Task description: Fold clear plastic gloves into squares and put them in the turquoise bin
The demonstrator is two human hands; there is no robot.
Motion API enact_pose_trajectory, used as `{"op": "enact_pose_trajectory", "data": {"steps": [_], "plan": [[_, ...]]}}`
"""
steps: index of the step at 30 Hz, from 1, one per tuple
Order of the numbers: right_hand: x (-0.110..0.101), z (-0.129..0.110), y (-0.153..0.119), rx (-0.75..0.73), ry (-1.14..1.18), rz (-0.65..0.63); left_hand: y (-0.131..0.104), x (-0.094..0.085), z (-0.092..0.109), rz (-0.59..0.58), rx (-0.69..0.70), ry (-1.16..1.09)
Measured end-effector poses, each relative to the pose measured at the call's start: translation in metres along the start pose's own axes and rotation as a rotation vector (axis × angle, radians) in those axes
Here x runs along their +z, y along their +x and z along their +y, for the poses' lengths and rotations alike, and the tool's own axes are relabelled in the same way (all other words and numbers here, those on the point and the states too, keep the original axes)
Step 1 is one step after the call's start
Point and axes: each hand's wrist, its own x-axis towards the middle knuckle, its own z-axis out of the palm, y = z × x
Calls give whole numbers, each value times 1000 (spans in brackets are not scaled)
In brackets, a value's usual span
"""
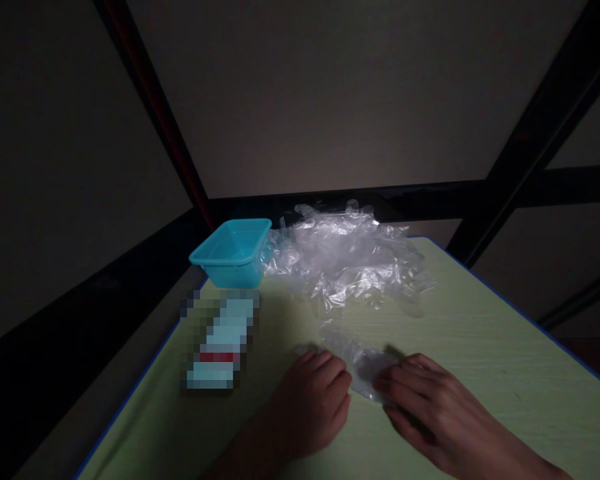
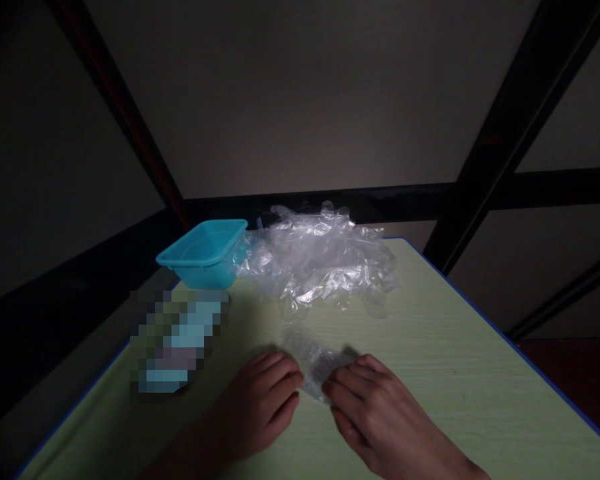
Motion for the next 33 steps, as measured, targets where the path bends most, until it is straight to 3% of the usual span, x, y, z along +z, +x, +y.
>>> {"op": "enact_pose_trajectory", "data": {"steps": [7,15,23,33], "plan": [[-3,-3,2,1,-31,-39,4,4,1,53,-17,15],[2,6,-3,-36,-17,119,23,-5,-5,-92,140,140],[0,8,-1,49,97,119,18,6,-1,64,76,113],[2,10,-3,59,130,130,18,7,-3,40,112,198]]}}
